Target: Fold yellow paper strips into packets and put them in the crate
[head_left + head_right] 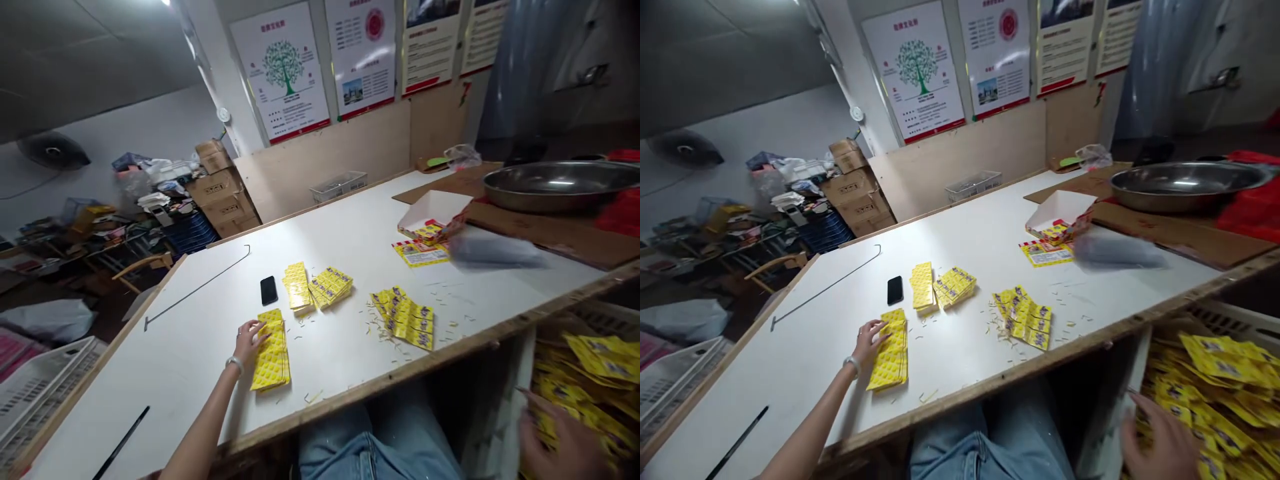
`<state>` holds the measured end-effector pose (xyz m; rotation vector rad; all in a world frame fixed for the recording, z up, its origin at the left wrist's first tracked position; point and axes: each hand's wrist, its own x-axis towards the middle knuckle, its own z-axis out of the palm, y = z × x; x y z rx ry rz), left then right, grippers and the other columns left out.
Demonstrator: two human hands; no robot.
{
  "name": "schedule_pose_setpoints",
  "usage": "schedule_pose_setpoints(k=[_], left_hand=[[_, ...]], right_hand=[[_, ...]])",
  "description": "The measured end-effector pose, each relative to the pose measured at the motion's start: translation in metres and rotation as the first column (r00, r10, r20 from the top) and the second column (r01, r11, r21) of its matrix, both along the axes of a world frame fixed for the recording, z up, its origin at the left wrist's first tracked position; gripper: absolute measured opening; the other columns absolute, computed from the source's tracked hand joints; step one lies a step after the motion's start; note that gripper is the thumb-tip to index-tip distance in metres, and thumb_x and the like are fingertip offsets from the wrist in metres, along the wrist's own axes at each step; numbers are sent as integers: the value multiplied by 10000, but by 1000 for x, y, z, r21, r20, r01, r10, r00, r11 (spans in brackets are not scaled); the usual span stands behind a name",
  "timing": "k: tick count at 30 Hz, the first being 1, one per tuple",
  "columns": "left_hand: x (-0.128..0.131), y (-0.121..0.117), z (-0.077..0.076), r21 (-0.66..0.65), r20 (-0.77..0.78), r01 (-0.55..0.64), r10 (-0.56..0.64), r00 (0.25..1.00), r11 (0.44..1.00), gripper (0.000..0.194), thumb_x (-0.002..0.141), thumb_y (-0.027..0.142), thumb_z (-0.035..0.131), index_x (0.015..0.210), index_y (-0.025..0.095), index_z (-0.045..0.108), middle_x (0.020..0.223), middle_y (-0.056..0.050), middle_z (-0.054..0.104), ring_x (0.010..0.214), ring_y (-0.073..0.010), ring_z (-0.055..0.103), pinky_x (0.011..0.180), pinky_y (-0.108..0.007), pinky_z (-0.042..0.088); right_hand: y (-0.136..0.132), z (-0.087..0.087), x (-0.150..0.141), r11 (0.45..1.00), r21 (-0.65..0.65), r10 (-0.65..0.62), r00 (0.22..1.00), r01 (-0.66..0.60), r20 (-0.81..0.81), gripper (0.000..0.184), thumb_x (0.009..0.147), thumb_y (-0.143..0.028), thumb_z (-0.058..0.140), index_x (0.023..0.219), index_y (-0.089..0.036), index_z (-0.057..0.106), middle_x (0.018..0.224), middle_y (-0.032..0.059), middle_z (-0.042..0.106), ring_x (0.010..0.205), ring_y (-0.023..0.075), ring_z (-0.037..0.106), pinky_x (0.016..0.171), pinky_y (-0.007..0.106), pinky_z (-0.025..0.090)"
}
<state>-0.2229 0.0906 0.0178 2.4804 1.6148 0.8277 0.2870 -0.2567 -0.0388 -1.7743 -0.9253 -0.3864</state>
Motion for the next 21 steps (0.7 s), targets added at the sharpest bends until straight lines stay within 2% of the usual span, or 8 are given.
schedule_pose_setpoints(k=[2,4,6,10,13,17,19,21], left_hand=[[2,-1,-5,-7,12,-13,13,1000,1000,340,733,451,627,1046,329,679,1102,-44,578,996,-236,518,936,-422,401],[6,-1,-8,-6,32,-34,34,999,999,331,726,514,619,980,320,708,1076,-51,561,958,-240,515,937,-446,385],[11,0,-10,1,59,-46,46,997,999,384,718,598,581,894,292,734,1036,-61,555,928,-251,512,932,-472,370],[18,-1,-2,28,127,-17,14,992,999,542,696,721,485,767,247,738,953,-84,572,908,-282,516,913,-511,354],[19,-5,21,75,199,-7,-8,980,997,565,714,727,441,682,227,702,902,-88,592,913,-291,525,929,-542,317],[27,-19,71,144,298,18,-61,953,989,486,789,639,440,727,214,667,944,-83,607,987,-274,519,963,-514,301],[40,-30,93,157,333,61,-111,936,986,420,822,577,460,782,213,666,975,-76,610,980,-246,525,943,-463,345],[66,-42,103,142,352,144,-186,918,979,358,846,518,476,825,220,673,992,-66,616,959,-217,537,874,-387,415]], right_hand=[[25,6,-19,988,-31,157,975,-154,160,313,826,-385,469,1100,-256,547,1018,156,609,971,320,572,886,519,426],[56,10,-44,976,-18,215,951,-216,225,348,832,-321,472,1160,-206,498,1105,136,576,1054,289,546,920,496,431],[87,13,-68,967,-20,253,942,-255,221,367,848,-291,454,1197,-178,455,1174,141,540,1154,279,488,955,488,417],[124,10,-93,993,-88,102,966,-83,239,428,825,-283,474,1229,-158,413,1235,143,521,1269,317,373,1048,584,251],[126,6,-95,991,-125,73,968,-43,242,457,814,-275,484,1245,-152,398,1257,134,518,1311,307,320,1070,563,214],[123,3,-93,989,-144,67,968,-33,241,457,820,-292,487,1248,-158,399,1251,128,527,1319,295,308,1079,547,189],[124,3,-92,988,-150,73,967,-37,242,450,824,-306,486,1241,-159,404,1246,132,528,1315,295,311,1077,548,184],[126,2,-92,987,-156,84,966,-46,244,451,822,-314,488,1235,-152,407,1238,140,529,1305,300,319,1072,550,191]])
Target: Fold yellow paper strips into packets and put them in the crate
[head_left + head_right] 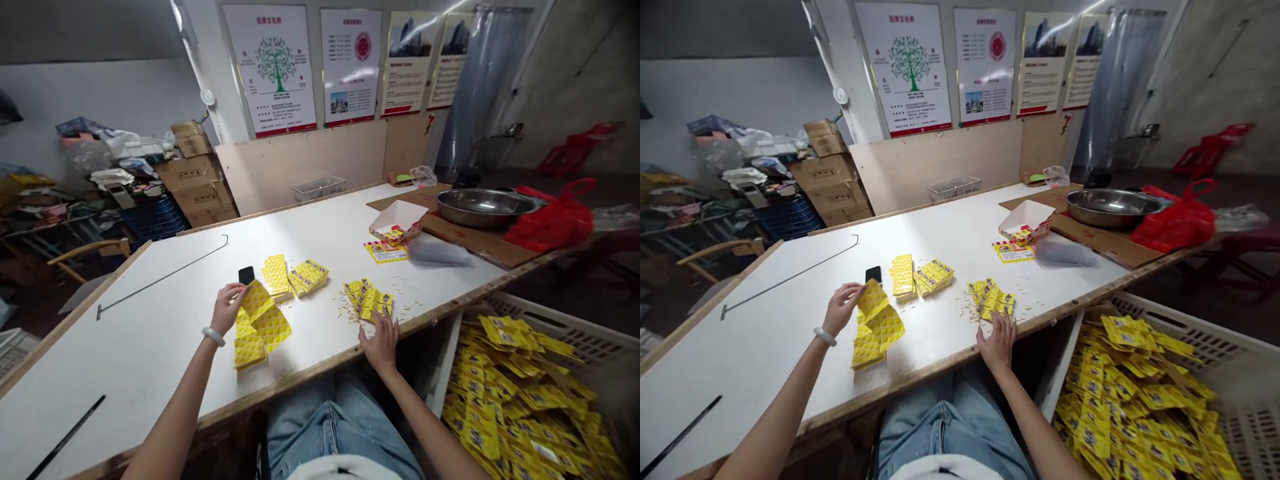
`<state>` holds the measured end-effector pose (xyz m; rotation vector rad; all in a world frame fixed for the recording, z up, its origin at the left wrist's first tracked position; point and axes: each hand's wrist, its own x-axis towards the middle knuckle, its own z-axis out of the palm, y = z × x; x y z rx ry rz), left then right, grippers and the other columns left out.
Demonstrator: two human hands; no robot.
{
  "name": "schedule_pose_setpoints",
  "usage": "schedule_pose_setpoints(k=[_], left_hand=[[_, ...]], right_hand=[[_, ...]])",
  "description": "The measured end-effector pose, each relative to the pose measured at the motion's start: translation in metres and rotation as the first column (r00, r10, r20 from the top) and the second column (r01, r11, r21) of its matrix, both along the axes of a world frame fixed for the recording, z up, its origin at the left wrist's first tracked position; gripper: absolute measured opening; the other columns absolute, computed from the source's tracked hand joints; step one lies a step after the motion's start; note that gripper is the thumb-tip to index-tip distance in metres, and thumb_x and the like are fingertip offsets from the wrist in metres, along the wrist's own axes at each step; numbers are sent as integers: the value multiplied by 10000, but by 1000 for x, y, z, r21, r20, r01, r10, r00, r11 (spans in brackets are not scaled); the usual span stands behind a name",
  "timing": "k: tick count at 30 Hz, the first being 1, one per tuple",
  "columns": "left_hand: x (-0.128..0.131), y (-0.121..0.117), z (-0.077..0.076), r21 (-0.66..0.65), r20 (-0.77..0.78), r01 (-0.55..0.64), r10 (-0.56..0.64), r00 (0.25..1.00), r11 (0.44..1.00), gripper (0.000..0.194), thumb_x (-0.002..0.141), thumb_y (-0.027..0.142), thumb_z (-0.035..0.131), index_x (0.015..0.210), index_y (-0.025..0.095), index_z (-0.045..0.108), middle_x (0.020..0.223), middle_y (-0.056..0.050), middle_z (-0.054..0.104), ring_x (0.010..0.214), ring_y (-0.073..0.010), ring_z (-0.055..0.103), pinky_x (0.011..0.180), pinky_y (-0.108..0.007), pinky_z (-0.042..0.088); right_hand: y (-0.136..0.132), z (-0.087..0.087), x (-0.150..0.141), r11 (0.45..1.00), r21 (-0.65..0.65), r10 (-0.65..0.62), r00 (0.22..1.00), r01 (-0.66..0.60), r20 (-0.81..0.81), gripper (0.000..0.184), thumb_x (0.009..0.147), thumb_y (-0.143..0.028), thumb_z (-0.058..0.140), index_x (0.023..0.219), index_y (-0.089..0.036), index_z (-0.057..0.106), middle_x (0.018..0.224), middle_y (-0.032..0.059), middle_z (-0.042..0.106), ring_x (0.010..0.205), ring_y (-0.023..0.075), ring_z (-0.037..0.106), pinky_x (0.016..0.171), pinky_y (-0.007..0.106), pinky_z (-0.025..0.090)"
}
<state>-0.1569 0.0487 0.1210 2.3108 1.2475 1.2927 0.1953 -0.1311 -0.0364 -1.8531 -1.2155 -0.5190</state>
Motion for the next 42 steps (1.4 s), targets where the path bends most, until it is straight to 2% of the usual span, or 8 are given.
schedule_pose_setpoints(k=[3,7,10,14,19,23,32,42], left_hand=[[57,-20,-16,-14,11,128,-128,992,992,298,859,460,501,837,228,688,972,-54,628,960,-195,548,840,-339,442],[127,-38,-74,-49,-13,266,-266,964,963,269,846,400,552,728,207,698,834,-46,637,827,-171,575,768,-322,469],[146,-39,-113,-84,-35,298,-301,953,951,256,811,395,604,692,191,703,774,-52,617,761,-177,568,713,-334,473],[141,-29,-138,-135,-54,316,-325,944,939,176,778,346,658,723,184,700,841,-56,606,816,-184,561,757,-344,469],[141,-24,-144,-167,-63,297,-311,948,940,131,799,261,641,713,163,643,861,-54,582,831,-178,535,775,-338,459],[142,-28,-142,-169,-90,282,-300,950,944,108,799,214,633,704,170,607,874,-49,562,838,-179,514,761,-332,457],[144,-34,-131,-202,-160,273,-307,938,941,118,844,159,538,741,176,593,912,-62,531,866,-191,467,759,-347,461],[145,-35,-129,-220,-177,252,-293,940,942,129,867,170,505,765,175,583,924,-64,529,873,-189,468,756,-346,473]], right_hand=[[0,-1,0,1000,-2,8,1000,-8,-2,474,811,-318,492,1238,-136,399,1234,167,518,1283,316,339,1058,567,204],[-6,4,4,998,4,68,997,-68,-32,491,812,-324,498,1254,-147,379,1238,184,492,1256,341,362,1017,606,253],[-8,19,4,973,5,232,969,-232,-89,438,834,-293,471,1244,-157,400,1213,173,497,1204,313,420,981,553,356],[15,46,-14,837,-44,533,831,-545,-158,341,861,-229,442,1199,-190,460,1151,128,536,1119,250,486,977,486,397],[71,51,-39,642,-187,707,669,-743,-230,275,812,-164,525,1081,-189,575,1014,85,596,996,218,529,904,407,453],[91,41,-42,550,-241,737,600,-800,-311,196,813,-163,567,990,-189,648,900,55,576,899,185,527,828,352,468],[94,46,-41,532,-201,675,556,-822,-485,169,808,-186,606,948,-222,693,905,45,561,915,188,500,834,352,446],[98,46,-38,516,-198,660,534,-834,-529,197,792,-167,613,954,-239,699,911,45,579,923,195,511,839,362,450]])
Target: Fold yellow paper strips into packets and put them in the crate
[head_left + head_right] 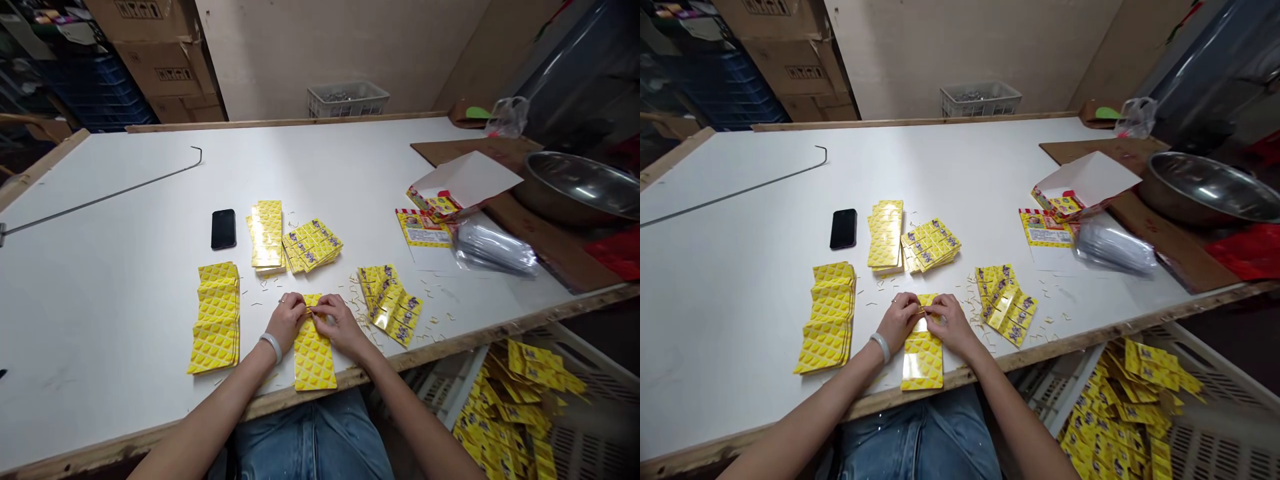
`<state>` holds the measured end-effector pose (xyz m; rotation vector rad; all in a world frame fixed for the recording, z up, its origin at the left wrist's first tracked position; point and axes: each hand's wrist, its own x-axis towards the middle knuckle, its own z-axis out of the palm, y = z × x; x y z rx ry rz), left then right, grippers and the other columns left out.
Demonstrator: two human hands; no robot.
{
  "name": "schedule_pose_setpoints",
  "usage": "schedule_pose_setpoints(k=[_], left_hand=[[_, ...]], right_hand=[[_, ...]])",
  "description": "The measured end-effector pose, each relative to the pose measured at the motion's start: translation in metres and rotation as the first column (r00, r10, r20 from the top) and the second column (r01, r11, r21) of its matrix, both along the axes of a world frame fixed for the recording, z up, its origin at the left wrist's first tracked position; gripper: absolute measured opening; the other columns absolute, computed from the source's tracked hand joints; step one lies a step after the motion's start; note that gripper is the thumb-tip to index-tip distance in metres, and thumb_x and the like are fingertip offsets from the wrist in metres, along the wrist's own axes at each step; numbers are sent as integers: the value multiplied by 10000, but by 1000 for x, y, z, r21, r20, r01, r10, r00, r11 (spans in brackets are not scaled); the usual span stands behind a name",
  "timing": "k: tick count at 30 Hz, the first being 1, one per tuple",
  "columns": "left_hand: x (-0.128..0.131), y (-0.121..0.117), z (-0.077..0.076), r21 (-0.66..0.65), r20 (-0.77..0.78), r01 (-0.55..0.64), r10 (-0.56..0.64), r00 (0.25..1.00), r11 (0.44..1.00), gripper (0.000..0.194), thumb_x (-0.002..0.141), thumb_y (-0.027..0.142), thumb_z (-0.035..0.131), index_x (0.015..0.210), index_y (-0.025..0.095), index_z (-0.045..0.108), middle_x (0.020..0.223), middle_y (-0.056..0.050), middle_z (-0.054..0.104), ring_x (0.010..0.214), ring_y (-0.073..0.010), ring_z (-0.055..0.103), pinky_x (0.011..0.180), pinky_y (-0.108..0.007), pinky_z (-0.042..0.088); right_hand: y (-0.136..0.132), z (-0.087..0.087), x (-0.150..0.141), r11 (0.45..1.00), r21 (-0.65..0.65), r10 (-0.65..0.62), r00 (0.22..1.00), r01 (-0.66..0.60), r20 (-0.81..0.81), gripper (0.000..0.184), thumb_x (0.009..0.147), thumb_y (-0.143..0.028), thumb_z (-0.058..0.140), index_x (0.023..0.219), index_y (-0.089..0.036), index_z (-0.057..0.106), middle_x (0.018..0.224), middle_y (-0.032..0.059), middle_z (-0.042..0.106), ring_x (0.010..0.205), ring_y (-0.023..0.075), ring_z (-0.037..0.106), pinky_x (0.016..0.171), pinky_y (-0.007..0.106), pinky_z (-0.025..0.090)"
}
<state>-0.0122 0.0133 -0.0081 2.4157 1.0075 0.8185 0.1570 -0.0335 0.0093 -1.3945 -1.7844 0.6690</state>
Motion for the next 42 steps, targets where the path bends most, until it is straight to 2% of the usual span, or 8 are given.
schedule_pose_setpoints(k=[11,15,19,23,29,35,38,42], left_hand=[[2,-2,3,63,-20,-18,19,1000,998,110,851,130,492,779,181,556,924,-70,516,865,-197,482,749,-362,492],[1,-3,2,85,-10,-48,49,999,995,90,857,161,493,778,174,535,964,-81,482,875,-198,479,746,-352,495],[1,-5,1,124,-25,-21,24,999,992,101,869,182,487,789,175,547,986,-83,480,880,-200,475,738,-341,490],[2,-5,1,159,-33,-20,26,999,987,116,878,199,478,810,172,568,1003,-95,493,891,-205,481,737,-344,491],[2,-6,4,216,-79,-46,64,995,975,131,886,234,483,821,185,586,946,-84,509,854,-201,489,696,-327,476],[4,-5,9,260,-152,-58,100,983,964,168,886,254,489,776,181,592,899,-89,551,823,-218,495,711,-373,439],[1,-4,13,230,-118,-126,157,981,965,154,869,312,532,829,176,592,940,-91,547,855,-223,503,741,-379,447],[-15,-16,26,127,34,-235,232,972,964,342,878,314,525,1188,174,488,1117,-119,492,1058,-246,472,899,-414,435]], right_hand=[[2,4,-8,995,-57,-87,996,87,0,118,811,-222,608,881,-230,702,849,41,560,883,195,508,819,354,438],[7,6,-15,964,-145,-222,975,223,23,125,795,-250,618,698,-204,681,784,40,589,846,197,521,789,334,420],[21,8,-21,920,-272,-264,960,281,95,198,748,-207,616,551,-187,604,637,18,585,712,173,523,670,282,393],[30,11,-23,917,-265,-274,954,298,123,190,754,-203,598,565,-181,589,622,26,594,681,166,515,650,276,369],[27,15,-15,939,-291,-170,983,183,67,167,744,-212,617,585,-165,614,609,12,625,585,129,540,575,237,391],[30,7,-18,916,-244,-315,948,317,49,246,815,-307,533,639,-147,593,584,35,616,538,149,554,509,250,424],[31,13,-9,900,-152,-407,912,408,44,273,874,-310,428,862,-124,628,808,106,665,766,213,613,698,342,493],[9,29,10,922,159,-372,921,352,117,373,851,-211,441,1207,-139,529,1312,152,478,1263,266,381,1056,462,307]])
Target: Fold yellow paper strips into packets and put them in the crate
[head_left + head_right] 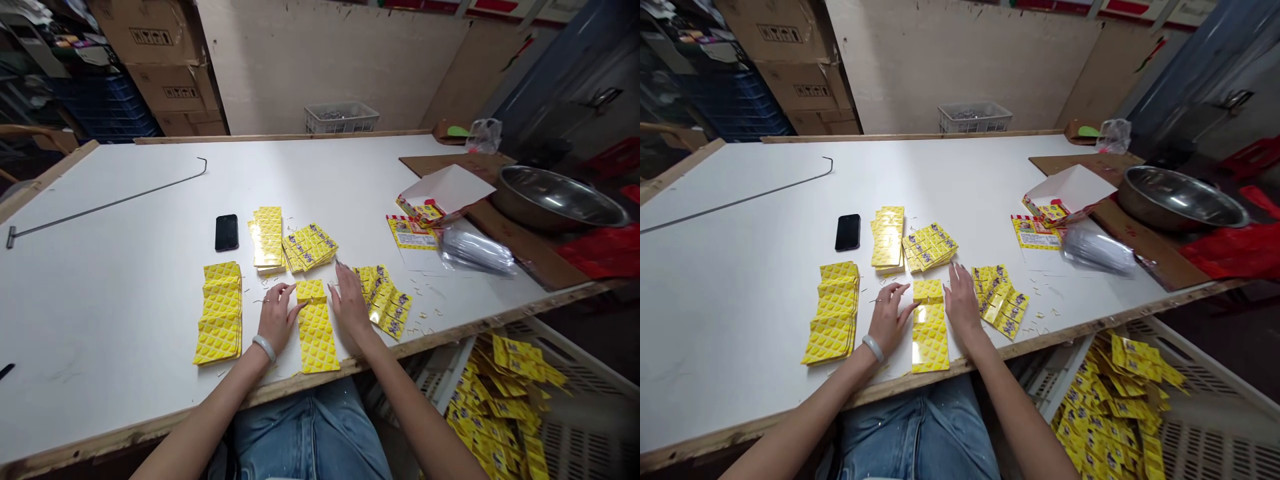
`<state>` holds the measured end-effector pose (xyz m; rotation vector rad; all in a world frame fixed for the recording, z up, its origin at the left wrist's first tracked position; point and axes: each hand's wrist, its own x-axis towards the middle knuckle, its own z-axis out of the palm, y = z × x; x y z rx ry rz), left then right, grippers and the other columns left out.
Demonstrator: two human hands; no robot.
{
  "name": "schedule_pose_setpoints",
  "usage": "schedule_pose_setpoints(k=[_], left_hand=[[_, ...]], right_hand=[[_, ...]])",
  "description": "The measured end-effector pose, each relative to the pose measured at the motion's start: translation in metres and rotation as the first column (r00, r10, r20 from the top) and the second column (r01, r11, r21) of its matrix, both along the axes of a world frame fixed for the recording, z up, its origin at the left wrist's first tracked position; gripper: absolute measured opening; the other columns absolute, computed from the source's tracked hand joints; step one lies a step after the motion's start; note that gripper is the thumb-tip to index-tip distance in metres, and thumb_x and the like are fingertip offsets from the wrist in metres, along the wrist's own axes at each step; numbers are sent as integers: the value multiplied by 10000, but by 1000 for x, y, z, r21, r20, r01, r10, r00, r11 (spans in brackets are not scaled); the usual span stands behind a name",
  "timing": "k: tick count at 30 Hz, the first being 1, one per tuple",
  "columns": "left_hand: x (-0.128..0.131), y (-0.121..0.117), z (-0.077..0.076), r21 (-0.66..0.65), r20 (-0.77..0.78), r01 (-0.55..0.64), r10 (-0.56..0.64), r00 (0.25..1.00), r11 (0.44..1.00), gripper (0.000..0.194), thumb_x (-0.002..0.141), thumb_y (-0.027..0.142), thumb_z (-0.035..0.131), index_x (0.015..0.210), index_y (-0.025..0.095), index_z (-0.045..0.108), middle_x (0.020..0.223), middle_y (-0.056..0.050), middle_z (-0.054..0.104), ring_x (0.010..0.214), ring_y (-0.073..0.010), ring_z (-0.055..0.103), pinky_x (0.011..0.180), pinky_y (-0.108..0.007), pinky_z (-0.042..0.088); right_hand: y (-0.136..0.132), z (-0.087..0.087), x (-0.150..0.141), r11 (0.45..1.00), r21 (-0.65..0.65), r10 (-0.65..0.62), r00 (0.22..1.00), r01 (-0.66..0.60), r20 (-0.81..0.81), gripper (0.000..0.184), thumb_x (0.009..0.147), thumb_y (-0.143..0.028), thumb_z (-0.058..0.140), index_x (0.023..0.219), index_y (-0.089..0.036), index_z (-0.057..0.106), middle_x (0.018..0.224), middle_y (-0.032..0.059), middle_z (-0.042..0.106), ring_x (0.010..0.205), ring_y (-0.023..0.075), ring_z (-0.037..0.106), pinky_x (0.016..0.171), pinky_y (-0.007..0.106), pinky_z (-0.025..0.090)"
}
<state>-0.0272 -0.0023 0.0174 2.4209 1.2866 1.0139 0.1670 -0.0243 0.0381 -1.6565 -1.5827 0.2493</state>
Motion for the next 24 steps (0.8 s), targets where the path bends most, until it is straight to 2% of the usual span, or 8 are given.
schedule_pose_setpoints(k=[2,4,6,9,10,14,20,24], left_hand=[[-8,-9,3,-49,1,117,-117,993,992,386,869,331,541,1223,194,469,1142,-114,483,1089,-242,463,928,-416,429],[-11,-16,2,-127,-38,277,-283,958,953,445,810,393,617,1194,203,500,1145,-109,492,1070,-251,471,906,-420,449],[-9,-18,-4,-190,-64,349,-366,928,918,404,777,400,655,1116,201,562,1118,-104,511,1036,-253,479,874,-424,464],[-1,-14,-13,-212,-52,353,-371,927,911,128,836,295,596,893,188,635,961,-72,547,933,-215,492,797,-375,474],[2,-12,-15,-210,-44,359,-375,926,910,106,852,266,571,842,183,636,917,-63,548,903,-203,490,774,-357,471],[5,-7,-18,-190,-40,368,-381,924,910,140,873,238,535,779,175,618,874,-54,545,870,-191,477,749,-335,458],[5,-10,-19,-146,-121,364,-382,916,920,183,887,207,501,734,162,589,866,-62,550,843,-190,466,727,-324,453],[6,-12,-19,-106,-185,350,-365,913,931,165,887,188,492,757,163,590,862,-65,557,829,-192,471,710,-323,457]], right_hand=[[-19,4,4,989,43,140,989,-143,55,374,849,-182,447,1216,-174,521,1328,126,462,1282,241,361,1072,448,307],[-38,3,2,958,-21,288,958,-288,-4,346,841,-156,459,1174,-208,538,1225,99,534,1191,212,454,1019,413,383],[-51,-3,-3,928,-94,355,931,-362,-81,333,816,-147,499,1138,-216,552,1106,82,577,1079,203,515,949,390,438],[-59,-13,-10,924,-156,334,935,-349,-116,299,788,-162,561,1083,-199,587,1005,76,579,989,209,524,886,387,456],[-59,-16,-12,925,-164,327,938,-343,-116,276,789,-167,567,1062,-195,602,981,74,577,971,208,523,873,384,456],[-53,-20,-12,928,-174,313,943,-329,-113,195,791,-162,580,967,-195,658,932,66,577,933,201,522,850,370,445],[-47,-24,-13,930,-192,294,947,-314,-126,149,782,-152,600,896,-186,688,900,57,588,900,190,520,828,344,423],[-46,-25,-21,947,-241,181,971,-214,-154,103,764,-139,600,814,-176,682,848,50,596,864,189,523,803,331,412]])
